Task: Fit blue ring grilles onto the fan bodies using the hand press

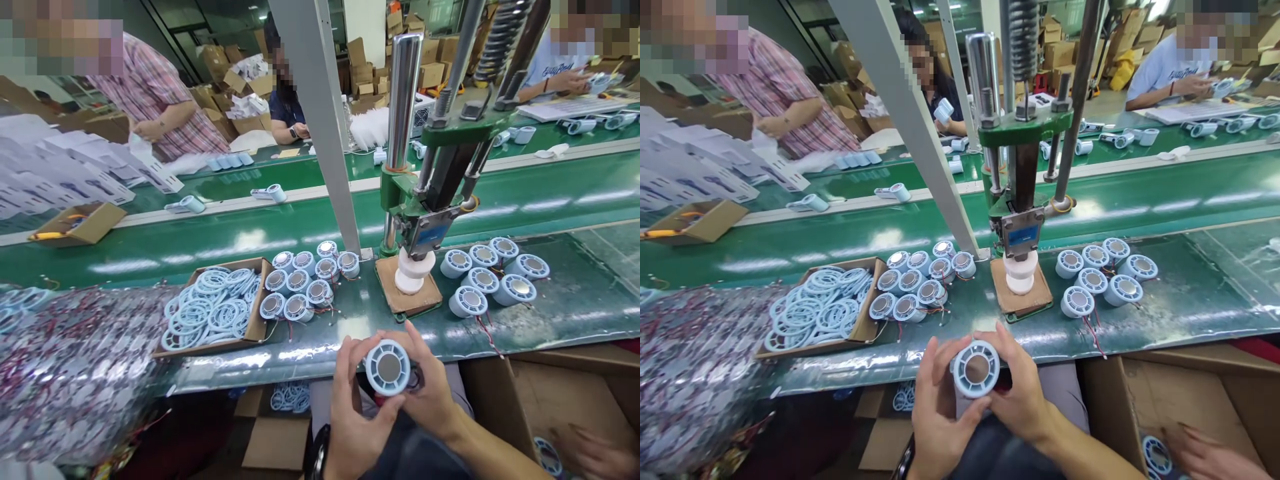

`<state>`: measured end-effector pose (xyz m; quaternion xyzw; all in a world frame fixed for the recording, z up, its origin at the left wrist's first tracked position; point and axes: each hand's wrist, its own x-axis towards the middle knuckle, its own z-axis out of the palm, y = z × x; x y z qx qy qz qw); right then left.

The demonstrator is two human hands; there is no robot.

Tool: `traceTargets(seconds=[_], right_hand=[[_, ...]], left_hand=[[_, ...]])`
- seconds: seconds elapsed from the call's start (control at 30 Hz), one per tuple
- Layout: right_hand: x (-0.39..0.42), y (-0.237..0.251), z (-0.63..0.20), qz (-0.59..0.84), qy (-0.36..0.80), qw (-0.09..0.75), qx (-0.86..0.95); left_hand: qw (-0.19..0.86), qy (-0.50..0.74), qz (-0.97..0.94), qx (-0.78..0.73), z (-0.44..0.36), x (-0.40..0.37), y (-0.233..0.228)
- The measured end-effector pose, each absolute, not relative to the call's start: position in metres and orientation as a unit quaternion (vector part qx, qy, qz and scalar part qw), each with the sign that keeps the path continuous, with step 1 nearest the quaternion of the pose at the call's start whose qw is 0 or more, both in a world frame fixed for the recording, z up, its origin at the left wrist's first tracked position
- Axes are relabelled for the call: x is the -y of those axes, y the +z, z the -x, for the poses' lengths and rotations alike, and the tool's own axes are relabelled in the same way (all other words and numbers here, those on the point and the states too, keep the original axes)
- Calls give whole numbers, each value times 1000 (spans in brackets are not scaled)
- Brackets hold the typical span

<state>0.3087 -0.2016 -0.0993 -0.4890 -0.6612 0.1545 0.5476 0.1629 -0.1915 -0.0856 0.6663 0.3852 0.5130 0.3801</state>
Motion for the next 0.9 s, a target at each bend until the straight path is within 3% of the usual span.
traceTargets(seconds=[0.2,0.53,0.9], right_hand=[[208,-71,-305,468,169,575,649],[208,-71,-300,455,205,603,623],[206,-70,-300,478,167,572,645]], left_hand=[[373,509,-689,-357,-159,198,-65],[404,431,-703,-397,-152,200,-66],[342,437,-729,-401,-156,191,-49]])
